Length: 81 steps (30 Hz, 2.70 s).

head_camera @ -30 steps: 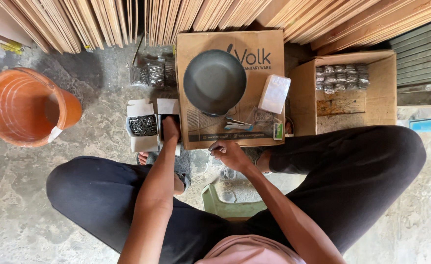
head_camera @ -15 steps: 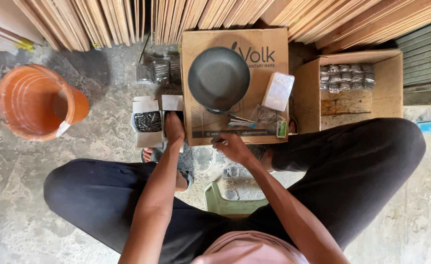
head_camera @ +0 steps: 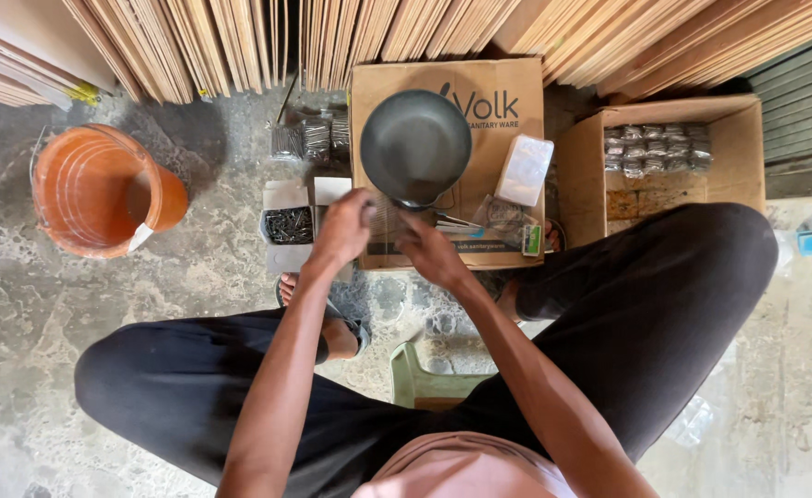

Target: The person sits on the floor and sorts small metal fasteners from a frying pan into a white box. They use both hands to pick up the fasteners and place them into the container.

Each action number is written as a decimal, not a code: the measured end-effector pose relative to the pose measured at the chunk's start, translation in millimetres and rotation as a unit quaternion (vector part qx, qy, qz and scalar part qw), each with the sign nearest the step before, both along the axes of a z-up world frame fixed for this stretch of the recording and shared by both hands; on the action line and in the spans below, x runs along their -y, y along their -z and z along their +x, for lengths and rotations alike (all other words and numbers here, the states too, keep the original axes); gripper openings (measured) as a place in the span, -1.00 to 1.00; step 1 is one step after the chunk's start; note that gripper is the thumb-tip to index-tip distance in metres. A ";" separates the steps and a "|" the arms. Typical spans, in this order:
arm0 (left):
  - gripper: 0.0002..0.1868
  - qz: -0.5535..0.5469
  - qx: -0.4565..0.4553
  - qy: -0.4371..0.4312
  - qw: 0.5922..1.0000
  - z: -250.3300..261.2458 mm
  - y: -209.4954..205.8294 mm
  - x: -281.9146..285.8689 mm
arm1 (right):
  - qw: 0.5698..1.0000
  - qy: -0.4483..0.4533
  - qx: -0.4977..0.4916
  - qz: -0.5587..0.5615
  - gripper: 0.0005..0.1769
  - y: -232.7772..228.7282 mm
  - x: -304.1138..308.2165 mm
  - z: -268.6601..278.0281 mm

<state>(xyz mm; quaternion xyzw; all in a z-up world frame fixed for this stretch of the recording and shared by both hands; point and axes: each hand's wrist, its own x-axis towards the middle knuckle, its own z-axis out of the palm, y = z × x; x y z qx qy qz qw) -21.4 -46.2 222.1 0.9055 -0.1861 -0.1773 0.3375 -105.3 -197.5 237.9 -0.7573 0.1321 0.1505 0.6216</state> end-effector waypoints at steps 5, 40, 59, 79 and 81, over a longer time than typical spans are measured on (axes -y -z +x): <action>-0.88 -0.074 -0.019 0.052 0.996 -19.1 -32.4 36.7 | 0.990 0.065 0.077 0.095 -0.70 67.0 6.3 3.0; -0.65 0.096 -0.164 -0.077 0.979 33.6 141.8 -55.8 | 0.973 0.043 -0.016 0.226 -0.53 -49.6 34.8 -6.5; -0.81 0.204 -0.107 -0.002 0.973 29.4 137.1 -26.2 | 0.986 -0.032 -0.046 0.155 -0.62 -6.6 46.4 -26.0; -0.85 0.174 -0.087 -0.050 0.980 29.4 155.6 -30.7 | 0.991 -0.041 -0.052 0.120 -0.64 -8.0 45.0 -25.8; -0.86 0.171 -0.085 -0.057 0.980 29.0 156.9 -32.5 | 0.991 -0.040 -0.054 0.117 -0.64 -8.9 44.3 -26.6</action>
